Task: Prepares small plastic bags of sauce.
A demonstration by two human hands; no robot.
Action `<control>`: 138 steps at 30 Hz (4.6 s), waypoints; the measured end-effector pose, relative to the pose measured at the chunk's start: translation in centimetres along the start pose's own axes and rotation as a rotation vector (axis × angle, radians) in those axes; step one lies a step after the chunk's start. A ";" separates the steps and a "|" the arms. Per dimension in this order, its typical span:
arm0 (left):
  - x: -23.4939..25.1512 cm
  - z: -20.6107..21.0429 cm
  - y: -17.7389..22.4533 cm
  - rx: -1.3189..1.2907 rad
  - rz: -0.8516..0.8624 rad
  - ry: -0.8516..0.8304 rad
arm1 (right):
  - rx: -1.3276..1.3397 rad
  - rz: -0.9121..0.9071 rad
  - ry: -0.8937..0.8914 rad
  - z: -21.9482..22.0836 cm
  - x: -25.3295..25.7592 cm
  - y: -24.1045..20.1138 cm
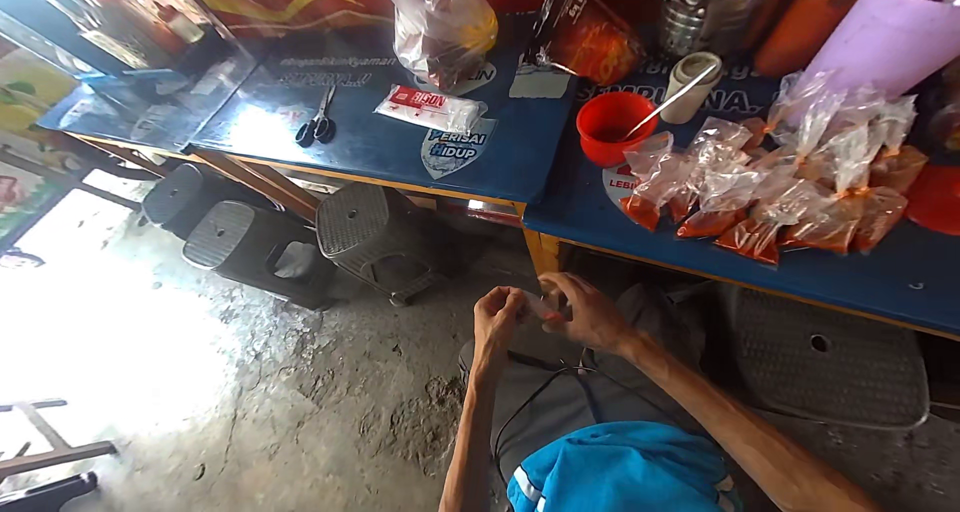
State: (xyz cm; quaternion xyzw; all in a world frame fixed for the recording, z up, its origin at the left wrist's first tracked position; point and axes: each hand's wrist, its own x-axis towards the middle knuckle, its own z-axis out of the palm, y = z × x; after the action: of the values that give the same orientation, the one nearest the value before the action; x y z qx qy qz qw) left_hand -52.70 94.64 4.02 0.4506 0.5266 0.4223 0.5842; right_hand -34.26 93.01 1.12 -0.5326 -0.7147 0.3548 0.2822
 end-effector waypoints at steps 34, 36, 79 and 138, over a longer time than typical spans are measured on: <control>2.1 1.7 0.1 0.565 0.799 -0.034 | -0.221 0.031 -0.273 -11.5 6.6 -9.6; 2.2 1.6 0.1 0.550 0.781 -0.035 | -0.167 0.035 -0.247 -12.4 6.4 -9.9; 3.2 3.0 4.8 -0.279 0.501 -0.688 | -0.082 -0.124 -0.064 -15.3 7.6 -13.5; 0.3 6.1 8.2 -0.385 0.449 -0.261 | -0.208 -0.370 0.376 -17.0 5.6 -14.6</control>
State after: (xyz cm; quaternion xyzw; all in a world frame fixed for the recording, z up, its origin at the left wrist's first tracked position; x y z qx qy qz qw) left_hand -46.80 96.34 12.20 0.4871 0.2453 0.5711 0.6135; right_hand -30.69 99.30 23.10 -0.4756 -0.7674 0.1171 0.4137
